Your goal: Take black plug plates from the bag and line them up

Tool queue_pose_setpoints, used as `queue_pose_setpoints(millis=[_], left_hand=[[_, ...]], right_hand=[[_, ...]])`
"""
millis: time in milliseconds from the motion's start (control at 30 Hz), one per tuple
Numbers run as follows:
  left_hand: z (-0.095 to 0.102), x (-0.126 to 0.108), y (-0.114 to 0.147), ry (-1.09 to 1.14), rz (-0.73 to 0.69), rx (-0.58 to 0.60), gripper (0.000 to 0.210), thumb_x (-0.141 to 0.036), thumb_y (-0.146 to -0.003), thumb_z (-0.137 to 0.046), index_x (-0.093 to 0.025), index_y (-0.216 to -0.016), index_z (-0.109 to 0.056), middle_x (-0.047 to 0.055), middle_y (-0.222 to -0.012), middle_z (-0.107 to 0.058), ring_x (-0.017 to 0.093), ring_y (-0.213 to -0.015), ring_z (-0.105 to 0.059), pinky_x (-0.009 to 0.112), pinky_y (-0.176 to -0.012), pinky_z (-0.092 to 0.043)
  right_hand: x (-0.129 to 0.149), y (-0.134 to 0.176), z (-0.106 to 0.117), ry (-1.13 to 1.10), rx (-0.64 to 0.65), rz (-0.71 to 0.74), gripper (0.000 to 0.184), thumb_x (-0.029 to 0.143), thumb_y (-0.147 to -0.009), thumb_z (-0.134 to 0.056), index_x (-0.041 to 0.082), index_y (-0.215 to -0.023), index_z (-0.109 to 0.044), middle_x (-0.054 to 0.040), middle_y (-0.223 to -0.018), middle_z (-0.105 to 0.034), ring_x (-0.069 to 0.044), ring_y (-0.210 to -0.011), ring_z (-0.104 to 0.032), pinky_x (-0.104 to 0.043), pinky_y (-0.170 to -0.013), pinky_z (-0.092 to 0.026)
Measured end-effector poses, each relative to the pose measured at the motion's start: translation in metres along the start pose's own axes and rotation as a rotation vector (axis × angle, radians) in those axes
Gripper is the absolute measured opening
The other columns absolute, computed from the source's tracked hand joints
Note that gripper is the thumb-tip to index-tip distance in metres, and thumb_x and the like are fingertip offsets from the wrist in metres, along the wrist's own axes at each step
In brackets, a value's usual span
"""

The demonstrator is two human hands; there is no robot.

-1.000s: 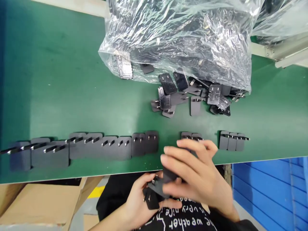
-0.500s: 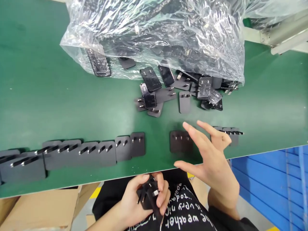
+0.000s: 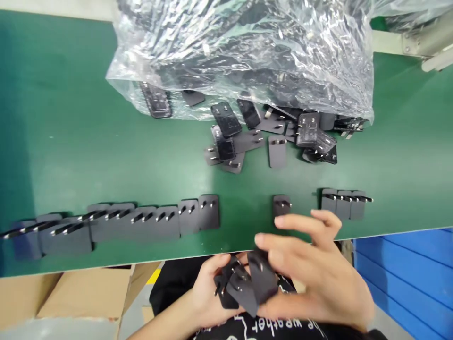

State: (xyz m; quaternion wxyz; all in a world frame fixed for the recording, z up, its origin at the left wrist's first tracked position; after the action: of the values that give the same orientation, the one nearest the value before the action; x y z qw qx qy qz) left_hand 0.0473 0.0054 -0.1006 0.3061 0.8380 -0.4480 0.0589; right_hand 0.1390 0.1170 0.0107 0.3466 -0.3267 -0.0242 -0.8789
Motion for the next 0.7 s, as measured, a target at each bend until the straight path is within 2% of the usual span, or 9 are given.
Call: queue_pose_setpoints(millis=[100,167,267,367,467,567,700], left_hand=[[-0.001,-0.003,0.007,-0.038,0.004,0.021,0.043,-0.044,-0.074,-0.064,-0.011,-0.101,-0.067,0.01,-0.094,-0.07,0.02,-0.084,-0.064,0.029,-0.079,-0.044],[-0.004,-0.006,0.011,-0.063,-0.02,0.063,0.045,-0.043,-0.07,-0.066,-0.009,-0.1,-0.066,0.011,-0.093,-0.068,0.021,-0.084,-0.063,0.03,-0.077,-0.044],[-0.005,-0.01,0.018,-0.019,-0.06,0.113,0.039,-0.04,-0.069,-0.068,-0.01,-0.094,-0.064,0.008,-0.084,-0.066,0.017,-0.075,-0.06,0.026,-0.07,-0.043],[-0.002,-0.012,0.024,0.007,-0.09,0.164,0.037,-0.041,-0.07,-0.067,-0.01,-0.09,-0.064,0.007,-0.08,-0.064,0.015,-0.073,-0.059,0.027,-0.071,-0.045],[0.001,-0.014,0.032,-0.002,-0.121,0.247,0.045,-0.044,-0.072,-0.065,-0.008,-0.099,-0.065,0.008,-0.08,-0.064,0.02,-0.075,-0.063,0.032,-0.069,-0.051],[0.002,-0.016,0.04,0.031,-0.131,0.343,0.043,-0.041,-0.077,-0.059,-0.008,-0.104,-0.065,0.008,-0.08,-0.063,0.021,-0.076,-0.066,0.037,-0.066,-0.056],[0.0,-0.023,0.049,0.047,-0.188,0.392,0.039,-0.039,-0.08,-0.056,-0.009,-0.102,-0.066,0.012,-0.093,-0.064,0.022,-0.079,-0.068,0.039,-0.07,-0.057]], right_hand=[[0.025,0.002,-0.006,-0.061,0.092,0.119,0.026,0.041,-0.103,-0.046,0.024,-0.111,-0.064,0.0038,-0.107,-0.07,-0.019,-0.116,-0.053,-0.042,-0.109,-0.018],[0.035,0.0,-0.013,-0.061,0.117,0.131,0.022,0.035,-0.102,-0.05,0.022,-0.112,-0.065,0.0029,-0.111,-0.069,-0.019,-0.116,-0.053,-0.042,-0.11,-0.019],[0.044,-0.005,-0.023,-0.063,0.12,0.121,0.016,0.029,-0.099,-0.055,0.022,-0.11,-0.065,0.0027,-0.115,-0.068,-0.021,-0.113,-0.054,-0.043,-0.107,-0.022],[0.051,-0.012,-0.028,-0.043,0.101,0.136,0.023,0.038,-0.102,-0.05,0.02,-0.106,-0.065,0.001,-0.111,-0.069,-0.023,-0.108,-0.057,-0.043,-0.101,-0.026],[0.048,-0.022,-0.024,-0.003,-0.02,0.071,0.032,0.047,-0.1,-0.05,0.019,-0.102,-0.065,-0.0037,-0.106,-0.07,-0.025,-0.102,-0.06,-0.042,-0.091,-0.032],[0.044,-0.035,-0.029,0.077,-0.099,0.011,0.028,0.041,-0.098,-0.057,0.018,-0.113,-0.061,-0.0087,-0.114,-0.067,-0.029,-0.107,-0.058,-0.043,-0.088,-0.035],[0.043,-0.058,-0.063,0.241,0.011,-0.001,0.036,0.034,-0.098,-0.058,0.018,-0.13,-0.05,-0.0101,-0.13,-0.059,-0.031,-0.122,-0.049,-0.046,-0.096,-0.027]])
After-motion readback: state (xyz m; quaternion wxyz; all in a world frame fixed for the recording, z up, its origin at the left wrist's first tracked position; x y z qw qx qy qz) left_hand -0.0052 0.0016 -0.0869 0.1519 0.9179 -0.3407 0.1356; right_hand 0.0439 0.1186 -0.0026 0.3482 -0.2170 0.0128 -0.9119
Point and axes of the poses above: each hand's wrist, its own y-axis away from the middle knuckle, its own z-axis out of the back of the hand, x = y × z, the point moved 7 cm from there along -y, towards the middle knuckle
